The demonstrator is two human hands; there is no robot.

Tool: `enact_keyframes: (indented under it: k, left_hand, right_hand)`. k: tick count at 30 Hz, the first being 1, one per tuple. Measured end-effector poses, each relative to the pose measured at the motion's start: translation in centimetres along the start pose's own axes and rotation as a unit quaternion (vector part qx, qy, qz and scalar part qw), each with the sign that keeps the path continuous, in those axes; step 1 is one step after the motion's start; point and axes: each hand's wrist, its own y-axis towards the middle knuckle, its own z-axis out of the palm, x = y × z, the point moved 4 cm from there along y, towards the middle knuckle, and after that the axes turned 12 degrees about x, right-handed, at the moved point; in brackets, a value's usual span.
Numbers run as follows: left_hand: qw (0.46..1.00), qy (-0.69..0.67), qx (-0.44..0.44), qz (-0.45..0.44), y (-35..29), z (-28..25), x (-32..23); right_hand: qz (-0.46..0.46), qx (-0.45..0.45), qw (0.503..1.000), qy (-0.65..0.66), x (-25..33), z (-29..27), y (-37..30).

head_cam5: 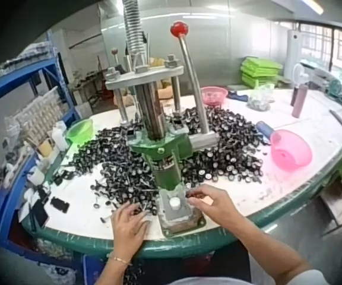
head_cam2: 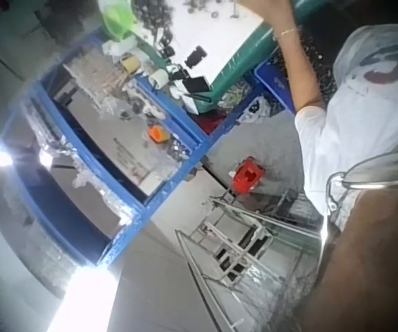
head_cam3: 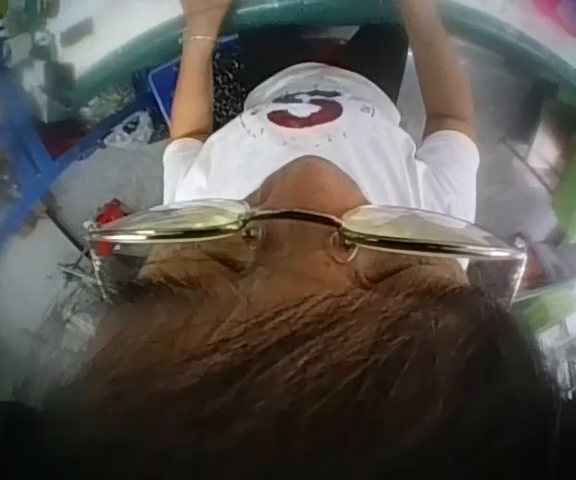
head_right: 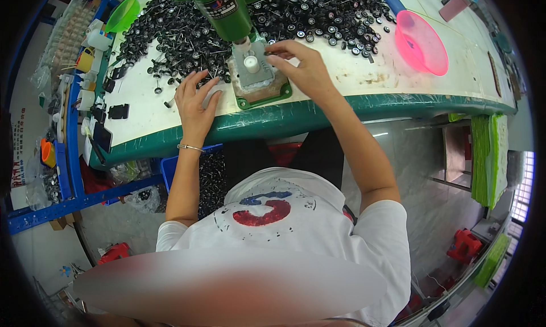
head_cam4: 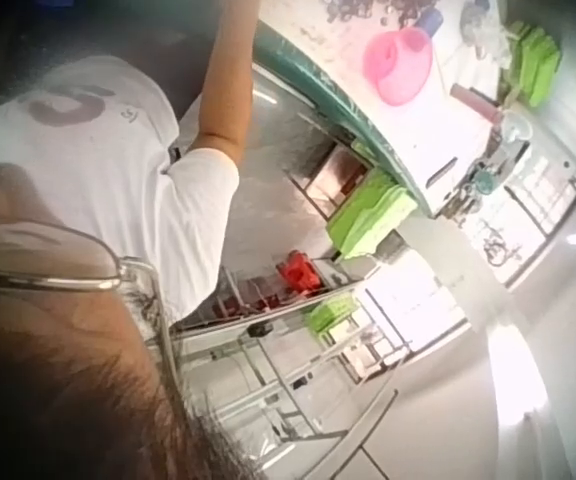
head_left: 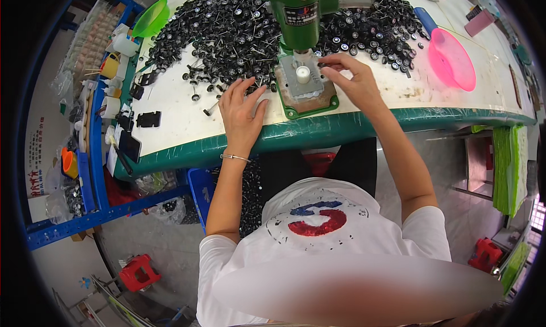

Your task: The person assembles black plastic components using a small manual press.

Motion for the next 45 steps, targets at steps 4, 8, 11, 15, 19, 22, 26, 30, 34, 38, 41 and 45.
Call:
enact_keyframes:
  k: [4,8,11,15,19,22,26,30,34,38,41,45]
  left_hand:
    - [0.999,0.043,0.001,-0.005,1.8,1.0,-0.8]
    - [0.997,0.068,-0.004,-0.02,3.0,1.6,-0.9]
    - [0.997,0.067,0.001,-0.028,3.0,1.5,-0.2]
    - [0.996,0.077,0.005,-0.037,2.4,0.9,0.2]
    - [0.999,0.031,-0.016,-0.041,0.8,-1.3,0.1]
    - [0.998,0.032,-0.044,-0.045,-2.1,-3.2,0.5]
    - [0.985,0.006,-0.073,-0.155,-6.5,-3.6,2.2]
    - [0.981,-0.063,-0.061,-0.17,-5.8,-2.5,2.6]
    - [0.98,-0.143,-0.018,-0.141,-3.0,-1.4,2.6]
    - [0.927,-0.336,-0.03,-0.165,-1.9,-3.0,3.0]
    - [0.868,-0.453,-0.023,-0.204,-2.0,-2.8,2.7]
    - [0.784,-0.585,-0.035,-0.203,-1.2,-1.7,1.3]
  right_hand:
    - [-0.035,0.01,0.999,-0.014,1.3,1.1,0.4]
    - [-0.055,0.018,0.998,-0.03,1.9,2.3,0.2]
    - [-0.064,0.006,0.996,-0.058,2.3,2.7,0.2]
    - [-0.015,0.009,1.0,0.0,1.6,3.2,0.5]
    - [0.013,0.023,0.999,0.037,1.1,3.8,1.0]
    - [0.021,0.041,0.998,0.051,0.3,3.7,0.8]
    - [-0.035,-0.015,0.999,-0.009,0.6,3.7,0.1]
    - [-0.042,-0.037,0.998,0.007,0.2,3.6,-0.7]
    - [-0.055,-0.069,0.996,-0.003,-0.5,2.3,-2.1]
    - [-0.031,-0.089,0.996,0.008,-0.8,0.6,-3.3]
    - [-0.024,-0.09,0.995,0.02,-0.8,0.2,-4.2]
    - [-0.037,-0.053,0.997,0.033,0.7,1.5,-4.6]
